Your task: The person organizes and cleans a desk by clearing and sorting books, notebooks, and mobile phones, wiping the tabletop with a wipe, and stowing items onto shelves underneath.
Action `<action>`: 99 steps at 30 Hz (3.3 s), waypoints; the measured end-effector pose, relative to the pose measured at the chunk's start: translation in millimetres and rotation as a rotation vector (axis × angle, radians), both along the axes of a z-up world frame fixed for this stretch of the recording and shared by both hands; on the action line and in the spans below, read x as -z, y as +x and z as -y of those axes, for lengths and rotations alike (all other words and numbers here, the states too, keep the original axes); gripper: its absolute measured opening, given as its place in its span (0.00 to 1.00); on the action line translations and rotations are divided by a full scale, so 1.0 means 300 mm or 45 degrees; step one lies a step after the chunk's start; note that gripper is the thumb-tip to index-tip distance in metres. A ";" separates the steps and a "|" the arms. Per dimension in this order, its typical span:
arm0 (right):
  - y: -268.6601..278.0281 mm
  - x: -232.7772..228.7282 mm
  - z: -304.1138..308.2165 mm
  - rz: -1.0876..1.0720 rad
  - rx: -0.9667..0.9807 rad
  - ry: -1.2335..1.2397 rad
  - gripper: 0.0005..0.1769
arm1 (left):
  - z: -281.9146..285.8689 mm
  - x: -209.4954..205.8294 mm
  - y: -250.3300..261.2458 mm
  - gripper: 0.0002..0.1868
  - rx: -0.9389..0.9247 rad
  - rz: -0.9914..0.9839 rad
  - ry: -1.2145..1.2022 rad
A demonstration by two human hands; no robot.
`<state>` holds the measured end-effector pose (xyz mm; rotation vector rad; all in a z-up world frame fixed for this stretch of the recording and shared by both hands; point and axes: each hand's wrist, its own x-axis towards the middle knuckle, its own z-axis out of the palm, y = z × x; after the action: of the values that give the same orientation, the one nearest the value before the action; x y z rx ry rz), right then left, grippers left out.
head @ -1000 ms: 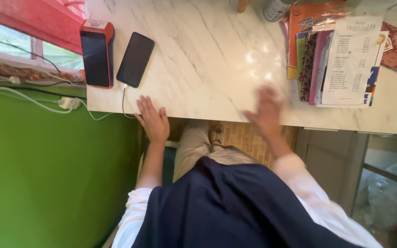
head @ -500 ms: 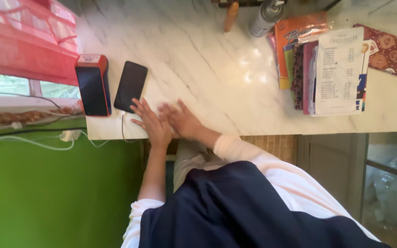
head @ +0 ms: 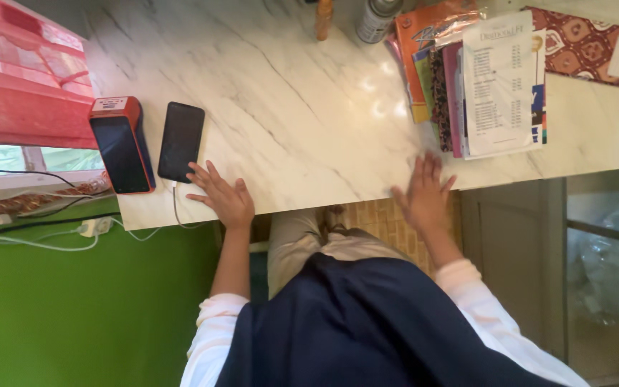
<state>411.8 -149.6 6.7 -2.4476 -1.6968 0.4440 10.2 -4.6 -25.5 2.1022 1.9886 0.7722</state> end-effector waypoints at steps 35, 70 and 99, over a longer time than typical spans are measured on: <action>-0.074 0.174 -0.040 -0.123 0.810 0.258 0.31 | -0.221 -0.130 0.499 0.40 1.421 0.082 -0.211; 1.034 -0.026 -0.147 -0.331 0.579 0.698 0.23 | 0.223 -0.156 0.883 0.34 0.837 0.344 -0.386; 0.901 -0.123 -0.354 -1.628 0.405 0.254 0.58 | -0.028 -0.151 1.422 0.45 0.513 1.277 -1.360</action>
<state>682.1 -43.3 43.7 -1.5296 -0.7250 1.3042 436.7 3.9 19.9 1.0442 0.9724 0.3746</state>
